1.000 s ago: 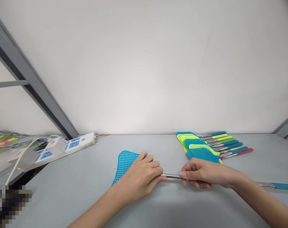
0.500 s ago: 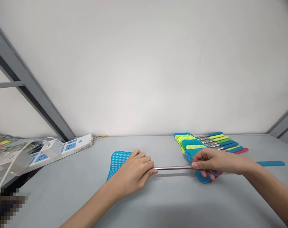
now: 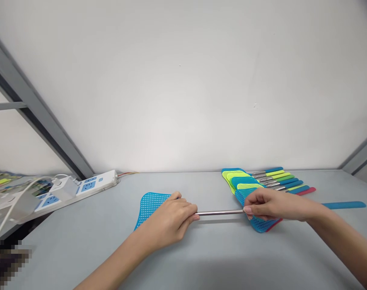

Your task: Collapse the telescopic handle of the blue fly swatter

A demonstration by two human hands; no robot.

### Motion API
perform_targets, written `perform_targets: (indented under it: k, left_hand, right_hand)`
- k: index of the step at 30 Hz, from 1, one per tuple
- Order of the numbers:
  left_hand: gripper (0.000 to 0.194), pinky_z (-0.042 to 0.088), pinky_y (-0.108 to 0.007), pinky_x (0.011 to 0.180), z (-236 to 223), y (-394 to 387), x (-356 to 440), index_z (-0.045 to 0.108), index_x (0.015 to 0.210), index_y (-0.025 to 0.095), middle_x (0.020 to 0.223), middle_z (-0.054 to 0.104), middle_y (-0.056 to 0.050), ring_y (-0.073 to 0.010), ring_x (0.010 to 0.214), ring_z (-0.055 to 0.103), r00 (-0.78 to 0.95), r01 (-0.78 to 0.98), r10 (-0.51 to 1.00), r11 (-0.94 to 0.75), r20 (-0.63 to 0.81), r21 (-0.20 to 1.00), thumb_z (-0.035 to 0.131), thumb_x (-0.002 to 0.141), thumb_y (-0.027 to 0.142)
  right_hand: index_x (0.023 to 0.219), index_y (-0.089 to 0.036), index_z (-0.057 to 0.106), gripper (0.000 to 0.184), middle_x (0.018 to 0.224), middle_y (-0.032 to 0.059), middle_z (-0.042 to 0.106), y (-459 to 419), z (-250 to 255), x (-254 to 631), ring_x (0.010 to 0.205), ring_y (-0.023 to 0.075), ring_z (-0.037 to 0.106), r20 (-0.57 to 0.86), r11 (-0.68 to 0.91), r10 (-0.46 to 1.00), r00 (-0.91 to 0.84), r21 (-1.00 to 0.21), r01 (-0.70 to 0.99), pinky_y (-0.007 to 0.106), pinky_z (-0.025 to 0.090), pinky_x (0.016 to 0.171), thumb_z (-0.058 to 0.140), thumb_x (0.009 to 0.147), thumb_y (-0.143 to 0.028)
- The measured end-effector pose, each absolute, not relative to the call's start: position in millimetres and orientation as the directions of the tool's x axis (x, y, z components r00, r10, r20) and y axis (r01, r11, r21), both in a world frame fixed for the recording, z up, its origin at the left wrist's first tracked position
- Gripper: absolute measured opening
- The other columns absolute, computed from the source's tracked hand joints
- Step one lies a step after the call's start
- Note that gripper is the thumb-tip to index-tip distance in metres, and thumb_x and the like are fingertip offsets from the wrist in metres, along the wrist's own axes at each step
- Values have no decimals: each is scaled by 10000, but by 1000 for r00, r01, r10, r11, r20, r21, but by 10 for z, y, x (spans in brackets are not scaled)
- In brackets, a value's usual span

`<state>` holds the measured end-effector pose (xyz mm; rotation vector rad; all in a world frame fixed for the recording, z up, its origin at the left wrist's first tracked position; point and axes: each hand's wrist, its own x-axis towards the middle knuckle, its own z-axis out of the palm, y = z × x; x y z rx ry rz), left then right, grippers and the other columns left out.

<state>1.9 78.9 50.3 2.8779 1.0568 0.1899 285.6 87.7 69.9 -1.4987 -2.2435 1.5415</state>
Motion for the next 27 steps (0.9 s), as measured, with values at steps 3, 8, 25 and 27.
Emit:
perform_targets:
  k: [3, 8, 25, 27]
  left_hand:
    - [273, 266, -266, 617, 465, 798, 2, 285, 619, 186, 539, 401, 42, -107, 479, 339, 756, 640, 650, -759, 80, 120, 240, 881, 249]
    - [277, 251, -269, 591, 453, 792, -8, 280, 613, 186, 538, 408, 37, -110, 472, 344, 753, 642, 651, -759, 94, 111, 236, 880, 245]
    - [272, 272, -271, 594, 466, 805, -9, 319, 600, 186, 529, 409, 34, -111, 472, 335, 755, 630, 641, -768, 140, 118, 267, 864, 223]
    - [270, 281, -272, 601, 461, 819, -41, 326, 599, 186, 529, 412, 36, -111, 476, 347, 748, 632, 648, -761, 140, 145, 276, 861, 225]
  right_hand:
    - [681, -162, 525, 396, 533, -41, 334, 886, 677, 2835, 471, 66, 260, -440, 85, 722, -534, -709, 700, 203, 184, 418, 414, 759, -533]
    - [691, -153, 535, 414, 549, -36, 331, 915, 620, 2820, 483, 67, 261, -416, 105, 723, -552, -723, 683, 206, 182, 422, 411, 757, -543]
    - [692, -149, 515, 378, 655, 8, 539, 912, 677, 2862, 479, 62, 408, -483, -20, 669, -564, -771, 637, 175, 312, 437, 451, 746, -518]
    - [708, -153, 524, 366, 710, 14, 562, 911, 716, 2899, 506, 68, 432, -480, -12, 667, -570, -771, 636, 177, 335, 458, 448, 753, -508]
